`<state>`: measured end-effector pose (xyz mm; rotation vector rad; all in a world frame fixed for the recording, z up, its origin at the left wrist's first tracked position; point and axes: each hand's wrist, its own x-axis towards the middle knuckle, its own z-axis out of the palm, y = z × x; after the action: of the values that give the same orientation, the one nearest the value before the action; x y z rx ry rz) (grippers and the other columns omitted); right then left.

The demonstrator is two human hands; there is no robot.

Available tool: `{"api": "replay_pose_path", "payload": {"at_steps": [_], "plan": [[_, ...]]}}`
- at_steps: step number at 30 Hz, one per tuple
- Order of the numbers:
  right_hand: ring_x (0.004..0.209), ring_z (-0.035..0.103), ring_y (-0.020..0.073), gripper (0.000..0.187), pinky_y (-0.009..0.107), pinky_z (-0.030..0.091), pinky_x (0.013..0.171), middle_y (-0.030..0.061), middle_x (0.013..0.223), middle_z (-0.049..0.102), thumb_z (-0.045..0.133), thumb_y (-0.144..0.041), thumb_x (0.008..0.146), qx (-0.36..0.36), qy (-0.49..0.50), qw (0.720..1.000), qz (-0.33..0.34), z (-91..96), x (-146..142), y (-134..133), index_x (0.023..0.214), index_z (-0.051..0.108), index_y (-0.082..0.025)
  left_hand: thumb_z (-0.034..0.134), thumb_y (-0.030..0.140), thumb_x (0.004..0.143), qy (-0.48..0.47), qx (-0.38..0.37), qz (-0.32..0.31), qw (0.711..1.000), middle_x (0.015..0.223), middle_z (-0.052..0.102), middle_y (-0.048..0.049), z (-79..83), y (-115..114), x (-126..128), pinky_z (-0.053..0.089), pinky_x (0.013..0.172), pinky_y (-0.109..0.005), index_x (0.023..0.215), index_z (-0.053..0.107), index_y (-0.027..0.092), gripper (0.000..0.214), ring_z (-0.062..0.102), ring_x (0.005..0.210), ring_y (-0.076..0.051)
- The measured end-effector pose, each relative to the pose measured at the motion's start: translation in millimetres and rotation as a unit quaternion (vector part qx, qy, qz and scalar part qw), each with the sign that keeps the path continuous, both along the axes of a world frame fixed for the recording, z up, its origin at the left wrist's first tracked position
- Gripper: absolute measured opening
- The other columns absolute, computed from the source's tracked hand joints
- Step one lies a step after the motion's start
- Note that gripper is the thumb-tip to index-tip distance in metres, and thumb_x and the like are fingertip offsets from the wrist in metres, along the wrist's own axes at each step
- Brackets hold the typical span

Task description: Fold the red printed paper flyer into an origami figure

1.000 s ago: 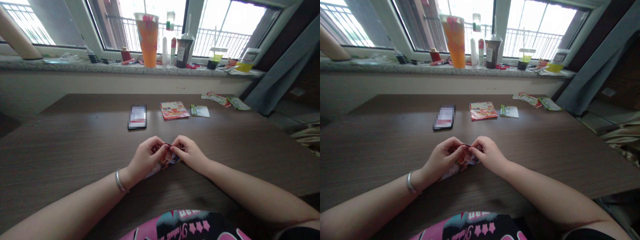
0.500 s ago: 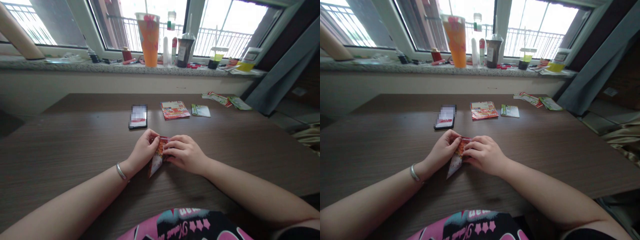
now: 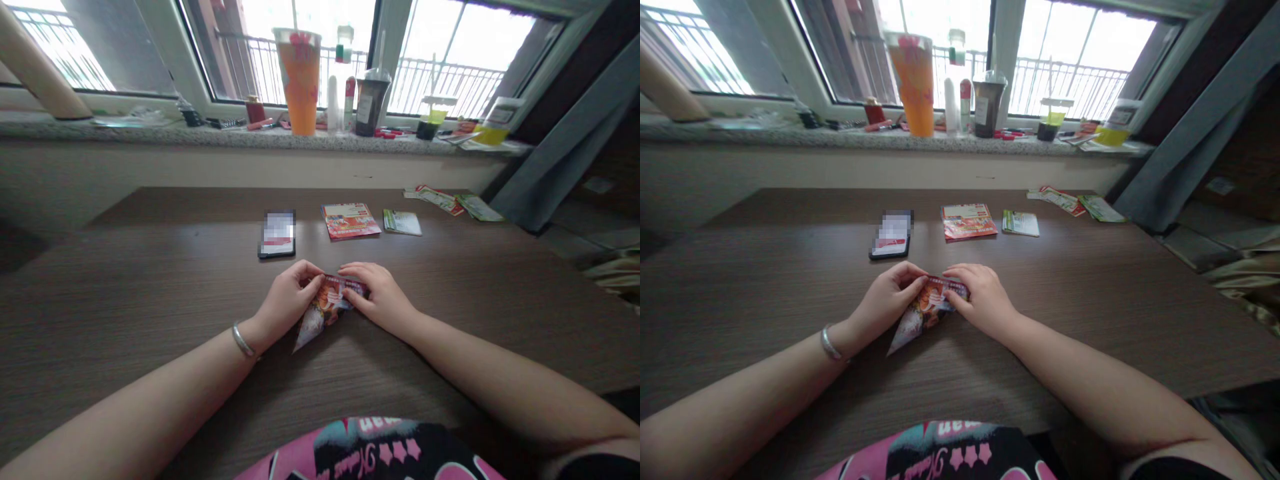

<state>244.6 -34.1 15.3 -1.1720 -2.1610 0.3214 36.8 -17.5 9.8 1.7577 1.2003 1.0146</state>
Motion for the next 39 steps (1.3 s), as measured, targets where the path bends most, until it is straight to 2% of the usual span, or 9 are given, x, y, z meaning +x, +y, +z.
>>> {"api": "replay_pose_path", "payload": {"at_steps": [2,5,9,17,23,28,33,36,39], "plan": [[0.102,0.06,0.0214,0.026,0.038,0.044,0.091,0.0059,0.11,0.069,0.059,-0.029,0.086,-0.042,0.017,0.999,-0.02,-1.0,-1,3,0.111,0.065,-0.021,0.057,0.032,0.084,0.01,0.02,-0.01,1.0,0.078,0.067,-0.001,-0.5,-3,1,0.05,0.063,-0.025,0.085,0.061,0.018,0.015,0.064,0.071,-0.015],[0.085,0.062,0.0191,0.015,0.033,0.045,0.079,0.0033,0.092,0.072,0.06,-0.029,0.087,-0.092,0.026,0.995,-0.025,-1.4,-3,5,0.095,0.07,-0.022,0.057,0.032,0.085,0.019,0.042,-0.026,0.999,0.08,0.068,-0.0007,-0.4,-7,1,0.05,0.063,-0.024,0.088,0.062,0.019,0.015,0.064,0.072,-0.015],[0.076,0.059,0.0171,0.01,0.031,0.041,0.073,0.0015,0.079,0.071,0.063,-0.026,0.085,-0.101,0.029,0.994,-0.034,-0.3,-3,7,0.083,0.072,-0.022,0.058,0.032,0.085,0.022,0.049,-0.03,0.998,0.079,0.068,-0.0009,0.8,-9,0,0.05,0.061,-0.024,0.089,0.064,0.019,0.015,0.064,0.069,-0.014],[0.083,0.061,0.0189,0.007,0.036,0.037,0.085,0.0004,0.082,0.072,0.067,-0.025,0.082,-0.068,-0.017,0.996,-0.046,-3.5,3,13,0.084,0.073,-0.024,0.064,0.036,0.081,-0.035,-0.025,-0.052,0.998,0.077,0.067,-0.0001,-4.6,-9,4,0.05,0.059,-0.023,0.095,0.057,0.019,0.022,0.064,0.068,-0.014],[0.082,0.059,0.0185,0.006,0.033,0.039,0.078,0.0009,0.082,0.072,0.068,-0.023,0.081,-0.087,-0.014,0.996,-0.026,-7.3,3,15,0.084,0.073,-0.023,0.063,0.036,0.083,-0.016,-0.042,-0.073,0.996,0.077,0.069,-0.0006,-6.3,-7,1,0.049,0.057,-0.022,0.095,0.059,0.019,0.021,0.065,0.068,-0.014],[0.08,0.057,0.0179,0.007,0.031,0.04,0.075,0.0015,0.082,0.071,0.069,-0.023,0.081,-0.087,-0.03,0.996,-0.017,-10.9,4,19,0.086,0.073,-0.023,0.059,0.034,0.084,0.075,0.008,-0.062,0.995,0.079,0.07,-0.0018,-0.8,-4,-2,0.049,0.062,-0.024,0.086,0.065,0.018,0.017,0.063,0.07,-0.014],[0.08,0.058,0.0174,0.007,0.03,0.041,0.074,0.0016,0.082,0.071,0.069,-0.024,0.081,-0.079,-0.046,0.996,-0.008,-14.9,2,21,0.086,0.073,-0.023,0.059,0.027,0.082,0.168,0.069,-0.053,0.982,0.076,0.068,-0.0007,0.7,1,-3,0.044,0.063,-0.024,0.079,0.067,0.019,0.012,0.06,0.068,-0.014],[0.082,0.059,0.0179,0.008,0.031,0.043,0.075,0.002,0.084,0.071,0.07,-0.024,0.08,-0.063,-0.035,0.997,-0.007,-17.4,2,22,0.087,0.072,-0.023,0.059,0.025,0.079,0.196,0.076,-0.049,0.976,0.075,0.067,-0.001,0.3,4,-2,0.043,0.062,-0.024,0.075,0.067,0.018,0.011,0.059,0.068,-0.014],[0.09,0.059,0.019,0.01,0.034,0.044,0.082,0.0037,0.095,0.07,0.069,-0.027,0.081,-0.006,-0.002,1.0,0.001,-17.1,4,20,0.09,0.071,-0.022,0.059,0.026,0.078,0.194,0.06,-0.032,0.979,0.073,0.068,-0.0013,-1.4,6,-3,0.043,0.061,-0.025,0.073,0.065,0.018,0.012,0.06,0.066,-0.015]]}}
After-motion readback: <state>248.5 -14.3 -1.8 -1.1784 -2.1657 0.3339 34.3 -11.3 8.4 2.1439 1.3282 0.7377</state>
